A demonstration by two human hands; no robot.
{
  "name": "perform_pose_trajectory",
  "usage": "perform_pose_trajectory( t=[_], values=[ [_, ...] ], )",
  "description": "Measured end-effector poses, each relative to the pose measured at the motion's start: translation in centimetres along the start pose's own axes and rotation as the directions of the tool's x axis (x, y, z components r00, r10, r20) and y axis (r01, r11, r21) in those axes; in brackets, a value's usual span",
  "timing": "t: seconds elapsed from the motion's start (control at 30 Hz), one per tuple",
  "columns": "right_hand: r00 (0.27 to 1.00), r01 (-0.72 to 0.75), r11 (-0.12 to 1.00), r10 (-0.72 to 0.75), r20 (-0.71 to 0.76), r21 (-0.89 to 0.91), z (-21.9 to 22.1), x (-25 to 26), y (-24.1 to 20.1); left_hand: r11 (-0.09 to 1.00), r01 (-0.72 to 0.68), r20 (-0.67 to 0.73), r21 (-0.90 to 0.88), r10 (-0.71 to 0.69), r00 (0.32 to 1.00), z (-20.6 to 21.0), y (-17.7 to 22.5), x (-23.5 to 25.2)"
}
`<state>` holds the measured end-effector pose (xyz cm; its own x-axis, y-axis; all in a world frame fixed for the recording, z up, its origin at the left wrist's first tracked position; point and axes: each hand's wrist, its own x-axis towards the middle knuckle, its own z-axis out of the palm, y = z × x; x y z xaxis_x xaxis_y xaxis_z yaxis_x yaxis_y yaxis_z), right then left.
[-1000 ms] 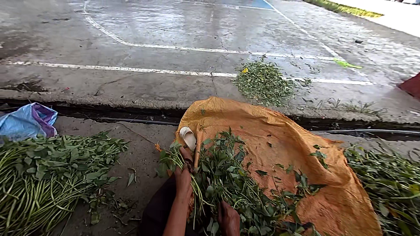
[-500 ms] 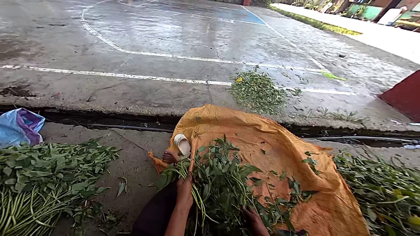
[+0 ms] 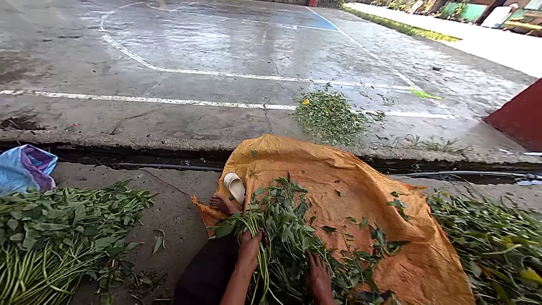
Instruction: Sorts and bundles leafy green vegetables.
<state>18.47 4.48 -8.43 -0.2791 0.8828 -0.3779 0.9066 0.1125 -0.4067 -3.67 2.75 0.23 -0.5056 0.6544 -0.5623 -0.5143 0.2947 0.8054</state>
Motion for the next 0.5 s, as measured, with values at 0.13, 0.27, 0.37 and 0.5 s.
perform_pose_trajectory(
  t=[0.13,0.27,0.37,0.5],
  values=[
    [0.962,-0.100,0.992,0.117,0.249,-0.078,-3.5,1.6,-2.2,1.000,0.002,0.014,0.019,-0.002,1.000,0.1,-0.1,-0.2],
    [0.962,0.059,0.835,0.098,-0.255,0.546,-5.9,0.5,-2.5,0.999,-0.004,-0.001,-0.037,0.004,1.000,0.1,0.5,-0.1],
    [0.978,0.032,0.729,0.118,-0.172,0.683,-5.0,0.5,-1.6,0.998,0.032,0.046,-0.059,-0.030,0.998,0.2,0.1,-0.3],
    [0.964,0.115,0.565,0.134,-0.228,0.817,-3.1,-0.8,-3.6,0.991,0.101,0.133,-0.087,-0.089,0.987,1.5,-0.4,-1.7]
  ],
)
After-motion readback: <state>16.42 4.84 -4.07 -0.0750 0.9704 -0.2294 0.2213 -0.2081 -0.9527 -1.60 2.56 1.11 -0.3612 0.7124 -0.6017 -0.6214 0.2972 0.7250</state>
